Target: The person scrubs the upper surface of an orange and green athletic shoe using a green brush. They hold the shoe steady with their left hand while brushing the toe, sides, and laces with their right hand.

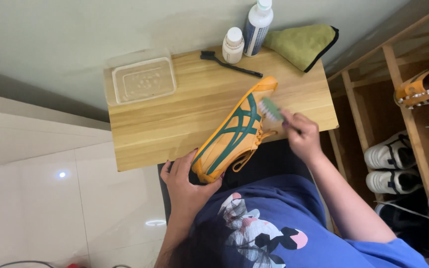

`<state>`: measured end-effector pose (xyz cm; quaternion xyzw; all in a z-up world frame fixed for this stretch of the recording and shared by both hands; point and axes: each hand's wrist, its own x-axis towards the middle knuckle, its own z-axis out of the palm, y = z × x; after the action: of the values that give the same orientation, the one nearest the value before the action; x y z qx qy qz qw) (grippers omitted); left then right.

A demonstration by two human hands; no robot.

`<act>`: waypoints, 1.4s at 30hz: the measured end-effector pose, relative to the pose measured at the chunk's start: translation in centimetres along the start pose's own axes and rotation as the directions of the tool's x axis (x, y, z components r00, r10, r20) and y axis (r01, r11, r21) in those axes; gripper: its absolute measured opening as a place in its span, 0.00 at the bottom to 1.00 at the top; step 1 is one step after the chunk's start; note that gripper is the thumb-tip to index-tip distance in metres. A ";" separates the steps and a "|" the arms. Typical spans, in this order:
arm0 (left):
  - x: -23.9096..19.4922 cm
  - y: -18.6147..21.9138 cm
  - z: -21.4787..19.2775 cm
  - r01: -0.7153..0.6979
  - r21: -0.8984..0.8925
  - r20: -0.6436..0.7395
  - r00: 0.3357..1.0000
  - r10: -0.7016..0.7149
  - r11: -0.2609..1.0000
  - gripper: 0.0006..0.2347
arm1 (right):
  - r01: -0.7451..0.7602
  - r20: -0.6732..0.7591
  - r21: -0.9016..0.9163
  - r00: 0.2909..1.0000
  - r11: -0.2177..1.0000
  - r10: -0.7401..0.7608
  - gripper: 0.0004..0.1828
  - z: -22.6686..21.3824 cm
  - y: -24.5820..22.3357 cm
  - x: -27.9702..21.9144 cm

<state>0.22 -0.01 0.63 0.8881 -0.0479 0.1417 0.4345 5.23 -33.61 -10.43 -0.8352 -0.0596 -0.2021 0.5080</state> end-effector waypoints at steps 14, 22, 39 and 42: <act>-0.1 -0.3 0.2 -0.067 0.040 -0.056 0.996 0.069 0.997 0.33 | 0.026 0.064 -0.171 0.998 0.985 -0.015 0.15 -0.7 -3.7 0.1; 0.0 0.2 0.2 -0.110 0.045 -0.075 0.991 0.113 0.993 0.32 | 0.033 -0.011 -0.275 0.999 0.961 -0.038 0.16 -1.3 -3.3 0.7; -0.4 0.0 1.0 -0.182 0.183 -0.148 0.966 0.211 0.966 0.29 | 0.063 -0.019 -0.478 0.996 0.876 -0.082 0.12 -2.3 -4.7 2.3; -0.3 0.0 0.6 -0.178 0.160 -0.137 0.970 0.200 0.971 0.28 | 0.088 0.115 -0.379 0.992 0.921 -0.048 0.07 -0.4 -8.3 -0.1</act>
<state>0.06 -0.51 0.13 0.8957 -0.0887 0.2530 0.3548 2.50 -29.97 -3.48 -0.9251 -0.0742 -0.1839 0.3237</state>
